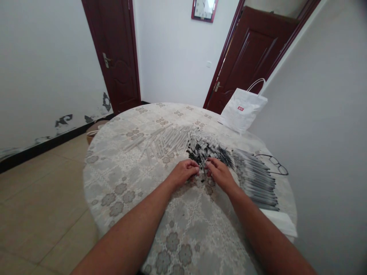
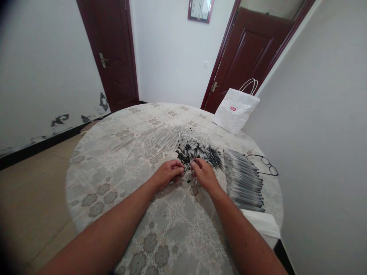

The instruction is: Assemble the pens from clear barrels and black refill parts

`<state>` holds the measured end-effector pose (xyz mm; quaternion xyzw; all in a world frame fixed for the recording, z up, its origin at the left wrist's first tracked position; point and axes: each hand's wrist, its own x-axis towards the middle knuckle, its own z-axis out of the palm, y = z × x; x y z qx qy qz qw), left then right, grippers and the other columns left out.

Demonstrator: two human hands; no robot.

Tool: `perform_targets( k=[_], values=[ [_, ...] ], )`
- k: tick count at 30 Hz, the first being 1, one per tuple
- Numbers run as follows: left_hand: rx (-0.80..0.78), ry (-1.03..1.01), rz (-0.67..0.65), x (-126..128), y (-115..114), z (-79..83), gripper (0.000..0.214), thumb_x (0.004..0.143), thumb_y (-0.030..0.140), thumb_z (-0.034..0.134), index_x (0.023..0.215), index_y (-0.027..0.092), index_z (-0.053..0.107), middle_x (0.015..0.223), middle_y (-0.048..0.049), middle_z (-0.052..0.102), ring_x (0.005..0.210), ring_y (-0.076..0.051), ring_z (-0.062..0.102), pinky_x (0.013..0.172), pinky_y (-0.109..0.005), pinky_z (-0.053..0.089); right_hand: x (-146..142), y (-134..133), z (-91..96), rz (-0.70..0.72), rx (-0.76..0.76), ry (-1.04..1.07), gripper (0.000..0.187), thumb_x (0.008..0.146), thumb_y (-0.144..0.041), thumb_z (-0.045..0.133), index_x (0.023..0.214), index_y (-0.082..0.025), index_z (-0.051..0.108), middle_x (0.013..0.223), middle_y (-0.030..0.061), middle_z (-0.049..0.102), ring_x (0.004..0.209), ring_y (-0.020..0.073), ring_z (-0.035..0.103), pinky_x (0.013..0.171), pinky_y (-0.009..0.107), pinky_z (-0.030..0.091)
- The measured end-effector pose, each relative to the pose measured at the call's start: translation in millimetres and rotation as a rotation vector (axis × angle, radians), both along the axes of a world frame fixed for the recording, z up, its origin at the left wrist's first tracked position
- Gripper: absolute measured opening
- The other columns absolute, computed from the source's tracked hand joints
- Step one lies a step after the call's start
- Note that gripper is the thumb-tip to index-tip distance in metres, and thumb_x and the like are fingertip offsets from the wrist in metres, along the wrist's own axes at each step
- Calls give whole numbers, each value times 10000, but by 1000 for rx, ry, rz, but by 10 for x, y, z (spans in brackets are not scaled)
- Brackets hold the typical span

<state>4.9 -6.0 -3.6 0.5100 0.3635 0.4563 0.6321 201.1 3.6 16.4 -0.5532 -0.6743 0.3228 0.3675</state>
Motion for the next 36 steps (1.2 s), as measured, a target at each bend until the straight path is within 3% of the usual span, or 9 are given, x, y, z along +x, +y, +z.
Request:
perform_targets(
  k=[2, 6, 10, 12, 16, 21, 29, 32, 36],
  values=[
    [26, 50, -10, 13, -31, 27, 219, 744, 340, 708, 863, 159, 679, 704, -42, 681, 511, -117, 549, 484, -226, 428, -62, -14, -8, 24, -129, 212, 351, 867, -462, 580, 1093, -204, 655, 750, 3, 678, 517, 122, 551, 442, 218, 376],
    [62, 91, 78, -32, -2, 50, 210, 776, 371, 679, 828, 169, 702, 731, -54, 695, 487, -117, 526, 463, -228, 399, -53, -28, -66, 4, -277, 562, 304, 760, -470, 728, 857, -196, 639, 659, -29, 614, 454, 75, 456, 367, 181, 265],
    [108, 132, 503, -202, 112, 24, 212, 791, 328, 660, 954, 195, 686, 763, -38, 679, 505, -115, 538, 467, -213, 385, 124, 12, -123, -75, -265, 775, 341, 699, -436, 799, 870, -192, 633, 688, -28, 607, 489, 71, 486, 364, 162, 293],
    [112, 183, 639, -289, 170, -12, 285, 795, 308, 658, 1064, 215, 665, 764, -27, 654, 541, -117, 564, 475, -196, 384, 214, 41, -155, -85, -245, 813, 349, 702, -434, 799, 890, -188, 639, 693, -22, 612, 498, 76, 501, 368, 162, 313],
    [-25, 234, 613, -375, 271, -82, 410, 812, 332, 640, 1206, 226, 593, 757, -23, 628, 554, -134, 605, 451, -193, 398, 273, 54, -208, -62, -234, 818, 339, 732, -441, 774, 917, -186, 649, 704, -14, 623, 501, 81, 512, 373, 167, 338],
    [-218, 35, 564, -386, 425, -41, 493, 755, 290, 721, 1213, 203, 560, 850, -56, 642, 656, -157, 671, 522, -225, 494, 196, 3, -185, -44, -248, 787, 322, 728, -443, 769, 885, -186, 652, 683, -16, 617, 482, 78, 501, 369, 166, 341],
    [-280, -32, 557, -334, 711, 77, 263, 767, 270, 741, 935, 136, 589, 690, -22, 604, 549, -120, 622, 513, -229, 514, 221, 28, -206, -38, -229, 832, 326, 731, -453, 758, 890, -188, 655, 683, -14, 620, 473, 78, 495, 360, 168, 342],
    [-287, -67, 584, -309, 634, 81, 253, 761, 224, 748, 899, 146, 552, 682, -18, 613, 545, -109, 619, 519, -218, 514, 225, 49, -231, -60, -212, 838, 327, 724, -453, 755, 883, -186, 655, 680, -15, 619, 468, 77, 497, 356, 167, 337],
    [-318, -146, 541, -280, 344, 119, 248, 767, 166, 731, 905, 157, 525, 778, -62, 669, 640, -144, 678, 597, -275, 573, 211, 42, -197, -65, -207, 872, 326, 716, -446, 759, 875, -182, 654, 664, -24, 609, 460, 71, 488, 356, 165, 320]
  ],
)
